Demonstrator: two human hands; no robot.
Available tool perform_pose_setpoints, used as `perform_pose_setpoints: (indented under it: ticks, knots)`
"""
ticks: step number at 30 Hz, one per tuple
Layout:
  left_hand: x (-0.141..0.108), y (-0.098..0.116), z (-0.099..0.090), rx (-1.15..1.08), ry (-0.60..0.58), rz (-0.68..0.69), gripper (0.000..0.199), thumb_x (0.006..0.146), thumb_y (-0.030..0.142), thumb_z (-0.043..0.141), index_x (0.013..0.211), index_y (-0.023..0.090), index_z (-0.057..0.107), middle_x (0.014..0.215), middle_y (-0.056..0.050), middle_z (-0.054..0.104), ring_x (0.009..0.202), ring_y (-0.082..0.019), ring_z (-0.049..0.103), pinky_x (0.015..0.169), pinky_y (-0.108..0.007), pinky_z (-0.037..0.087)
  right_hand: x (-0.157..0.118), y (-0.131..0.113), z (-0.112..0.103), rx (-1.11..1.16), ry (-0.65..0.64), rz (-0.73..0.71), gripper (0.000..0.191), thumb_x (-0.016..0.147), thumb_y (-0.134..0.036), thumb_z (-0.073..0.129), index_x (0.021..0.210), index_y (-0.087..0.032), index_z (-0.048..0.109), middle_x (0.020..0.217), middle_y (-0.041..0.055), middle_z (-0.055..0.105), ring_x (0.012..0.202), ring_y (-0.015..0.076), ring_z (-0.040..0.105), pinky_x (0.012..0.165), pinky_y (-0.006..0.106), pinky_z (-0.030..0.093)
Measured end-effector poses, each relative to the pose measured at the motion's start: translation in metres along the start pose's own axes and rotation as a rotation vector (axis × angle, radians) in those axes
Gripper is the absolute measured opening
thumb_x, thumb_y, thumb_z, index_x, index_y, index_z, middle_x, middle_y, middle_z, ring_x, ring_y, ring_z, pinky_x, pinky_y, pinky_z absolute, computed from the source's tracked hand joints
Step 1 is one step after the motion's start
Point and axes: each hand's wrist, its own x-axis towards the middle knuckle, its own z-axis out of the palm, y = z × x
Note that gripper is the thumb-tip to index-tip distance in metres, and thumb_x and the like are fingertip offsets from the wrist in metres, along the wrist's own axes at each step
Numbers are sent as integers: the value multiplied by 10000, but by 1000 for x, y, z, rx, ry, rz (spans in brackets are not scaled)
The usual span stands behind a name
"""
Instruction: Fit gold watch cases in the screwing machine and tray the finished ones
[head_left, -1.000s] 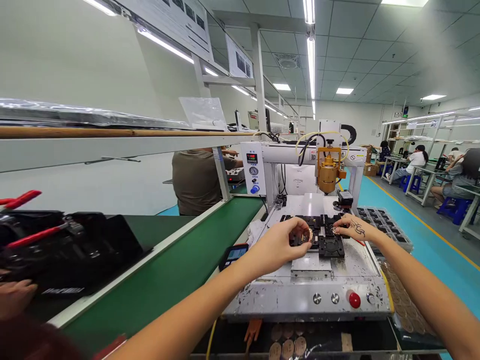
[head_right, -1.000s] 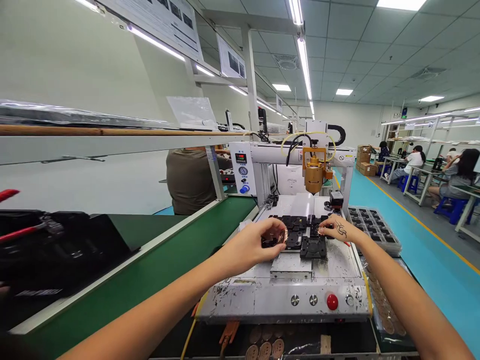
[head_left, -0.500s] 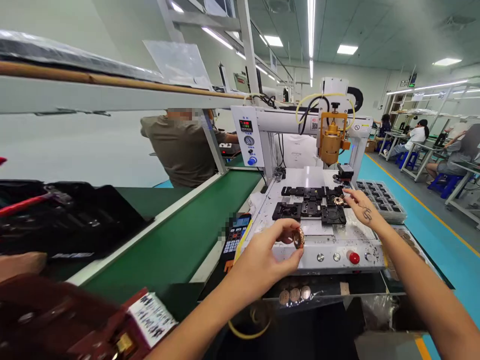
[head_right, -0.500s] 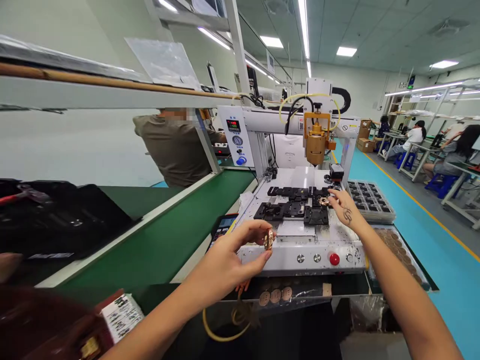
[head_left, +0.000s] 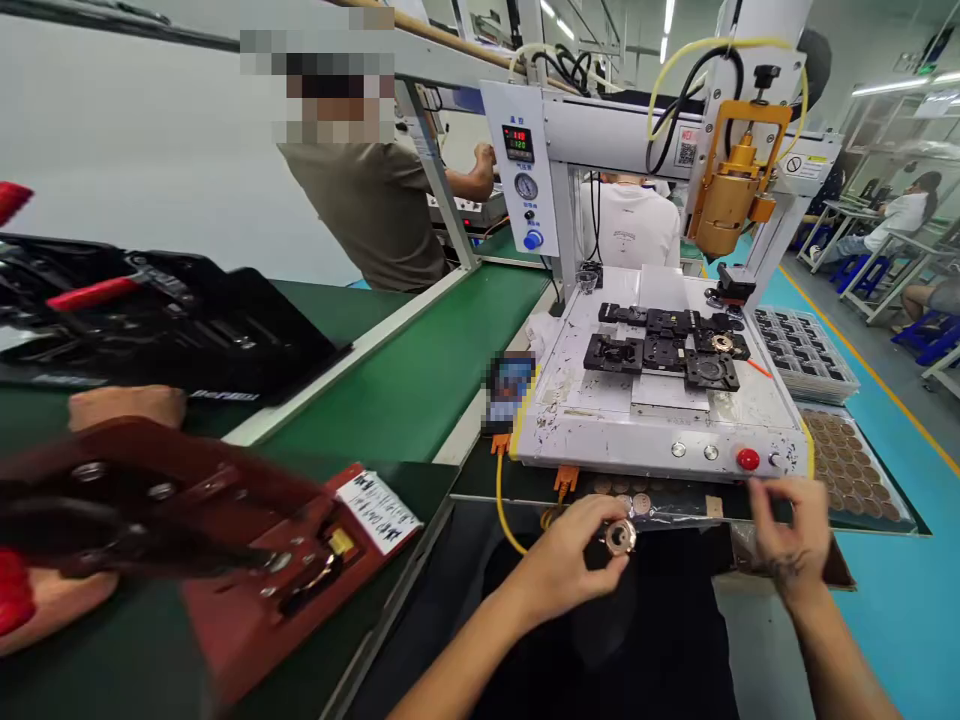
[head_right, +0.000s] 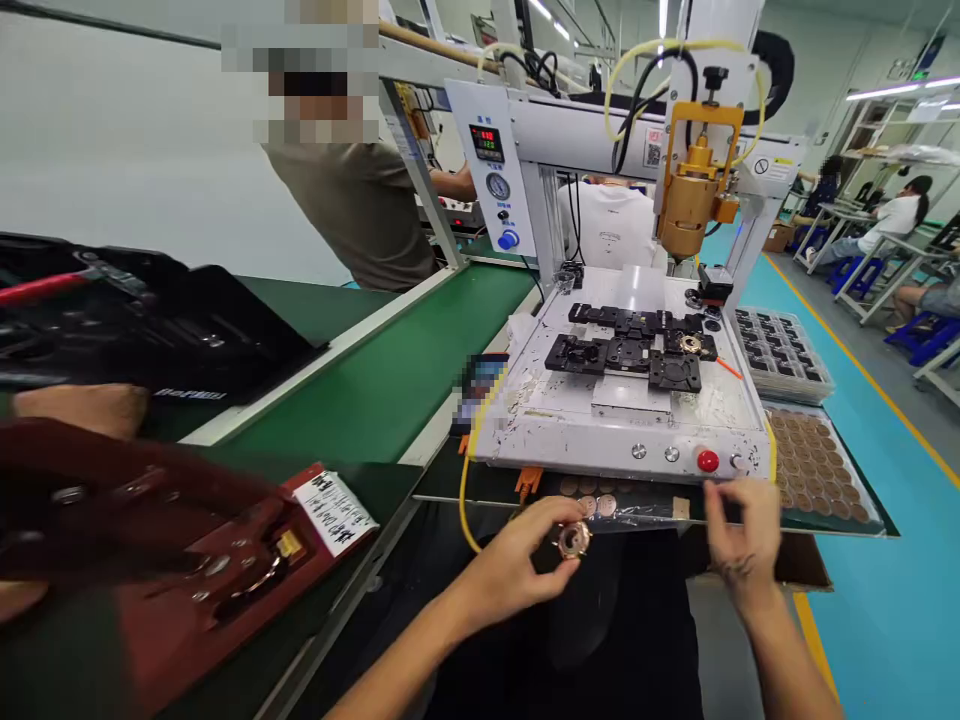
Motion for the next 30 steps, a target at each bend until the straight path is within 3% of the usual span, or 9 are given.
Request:
perform_pose_setpoints:
  ticks: [2, 4, 7, 14, 19, 24, 30]
  knots:
    - [8, -11, 14, -15, -102, 42, 410, 779, 117, 779, 1161, 222, 675, 1402, -132, 733, 1383, -314, 649, 1194, -502, 514, -14, -24, 23, 115, -235, -103, 84, 1051, -224, 627, 1038, -263, 700, 937, 83, 718, 882, 281, 674, 836, 456, 560]
    - [18, -20, 23, -9, -164, 66, 407, 777, 113, 795, 1153, 220, 680, 1493, -155, 688, 1481, -332, 576, 1263, -535, 440, -23, -40, 47, 196, -428, -173, 184, 1056, -189, 596, 1138, -280, 733, 996, 74, 762, 925, 271, 719, 835, 423, 605]
    - [26, -27, 28, -9, -198, 72, 407, 772, 102, 795, 1145, 225, 688, 1541, -152, 657, 1514, -322, 548, 1298, -527, 399, -27, -43, 74, 245, -566, -196, 305, 1065, -124, 520, 1238, -269, 724, 1098, 89, 769, 1028, 275, 734, 927, 430, 632]
    - [13, -28, 26, -57, -239, 52, 448, 788, 121, 772, 1221, 207, 694, 1600, -166, 609, 1539, -332, 519, 1312, -545, 371, -42, -35, 82, 173, -583, -162, 225, 1087, -210, 581, 1288, -188, 680, 1100, 140, 709, 1036, 315, 701, 915, 472, 636]
    - [18, -31, 21, -90, -244, -1, 365, 798, 143, 773, 1153, 207, 715, 1569, -155, 640, 1551, -330, 502, 1323, -516, 343, -48, -29, 87, 147, -570, -266, 226, 1100, -234, 592, 1274, -200, 731, 1057, 135, 736, 954, 299, 689, 836, 437, 618]
    - [23, -29, 15, -100, -317, -25, 343, 796, 145, 768, 1131, 207, 731, 1566, -143, 650, 1560, -324, 494, 1335, -486, 315, -62, -13, 94, 185, -463, -386, 265, 1098, -141, 558, 1264, -183, 760, 952, 126, 787, 787, 252, 669, 701, 396, 568]
    - [24, -29, 12, -119, -320, -74, 333, 800, 168, 769, 1128, 217, 750, 1537, -130, 679, 1528, -326, 536, 1271, -435, 405, -87, -19, 73, 292, -451, -413, 248, 1067, -125, 624, 1210, -247, 785, 905, 57, 818, 693, 191, 682, 600, 330, 528]
